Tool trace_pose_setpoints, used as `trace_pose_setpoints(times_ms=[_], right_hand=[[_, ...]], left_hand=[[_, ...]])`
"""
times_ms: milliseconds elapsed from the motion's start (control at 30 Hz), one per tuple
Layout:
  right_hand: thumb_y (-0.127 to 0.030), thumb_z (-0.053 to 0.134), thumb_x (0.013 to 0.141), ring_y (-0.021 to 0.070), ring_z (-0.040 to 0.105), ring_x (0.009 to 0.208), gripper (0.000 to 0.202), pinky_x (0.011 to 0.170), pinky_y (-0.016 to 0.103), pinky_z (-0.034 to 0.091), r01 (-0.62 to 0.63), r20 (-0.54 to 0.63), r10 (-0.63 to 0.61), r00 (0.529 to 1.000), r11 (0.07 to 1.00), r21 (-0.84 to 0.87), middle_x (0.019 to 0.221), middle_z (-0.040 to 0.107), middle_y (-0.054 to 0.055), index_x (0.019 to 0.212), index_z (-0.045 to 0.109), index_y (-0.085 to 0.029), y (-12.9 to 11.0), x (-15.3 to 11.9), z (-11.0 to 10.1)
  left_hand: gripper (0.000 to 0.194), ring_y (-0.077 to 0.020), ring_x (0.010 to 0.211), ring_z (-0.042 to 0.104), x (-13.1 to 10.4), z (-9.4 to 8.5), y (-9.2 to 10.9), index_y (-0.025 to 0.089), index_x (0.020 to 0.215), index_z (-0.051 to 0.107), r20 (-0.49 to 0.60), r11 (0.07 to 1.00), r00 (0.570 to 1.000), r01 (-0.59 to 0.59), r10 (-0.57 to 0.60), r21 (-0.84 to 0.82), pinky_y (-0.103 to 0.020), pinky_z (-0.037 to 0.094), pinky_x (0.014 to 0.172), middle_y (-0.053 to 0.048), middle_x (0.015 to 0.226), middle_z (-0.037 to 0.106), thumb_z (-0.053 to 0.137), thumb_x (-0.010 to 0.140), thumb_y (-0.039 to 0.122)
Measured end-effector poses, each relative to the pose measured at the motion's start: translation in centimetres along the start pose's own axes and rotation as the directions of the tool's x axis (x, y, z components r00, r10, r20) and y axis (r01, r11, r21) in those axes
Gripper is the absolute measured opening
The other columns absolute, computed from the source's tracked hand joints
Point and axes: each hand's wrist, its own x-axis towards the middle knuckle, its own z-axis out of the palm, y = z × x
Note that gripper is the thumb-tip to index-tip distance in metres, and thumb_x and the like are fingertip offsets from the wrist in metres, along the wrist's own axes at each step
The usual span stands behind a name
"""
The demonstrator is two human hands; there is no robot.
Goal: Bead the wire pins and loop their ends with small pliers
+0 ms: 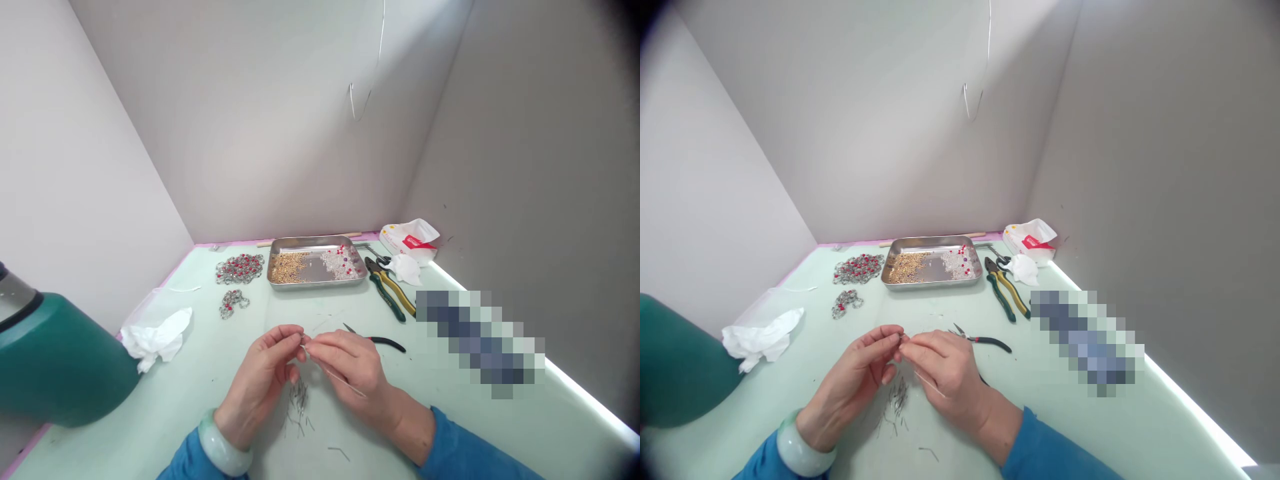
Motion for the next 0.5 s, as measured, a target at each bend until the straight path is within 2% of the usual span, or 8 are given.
trace_pose_setpoints(times_ms=[333, 500], right_hand=[[-0.008, 0.053, 0.083, 0.0157, 0.061, 0.082, 0.033, 0.068, 0.03, 0.047, 0.037, 0.062, -0.034, 0.998, 0.998, -0.051, 0.098, 0.066, 0.005, 0.11, 0.061, -0.024, -0.04, -0.07, -0.14], [-0.007, 0.055, 0.082, 0.0152, 0.059, 0.08, 0.031, 0.066, 0.029, 0.045, 0.077, 0.068, -0.07, 0.995, 0.991, -0.111, 0.098, 0.066, 0.004, 0.108, 0.061, -0.023, 0.12, -0.22, -0.09]], left_hand=[[0.009, -0.0055, 0.054, 0.052, 0.17, -0.09, -0.06, 0.011, 0.084, 0.061, -0.036, 0.989, 0.995, 0.088, -0.093, -0.118, -0.012, 0.034, 0.037, -0.004, 0.072, 0.063, 0.062, 0.075, 0.01], [0.013, -0.0053, 0.054, 0.053, 0.06, -0.16, 0.24, 0.01, 0.087, 0.061, -0.061, 0.988, 0.99, 0.119, -0.125, -0.094, -0.012, 0.033, 0.036, -0.004, 0.073, 0.063, 0.062, 0.074, 0.007]])
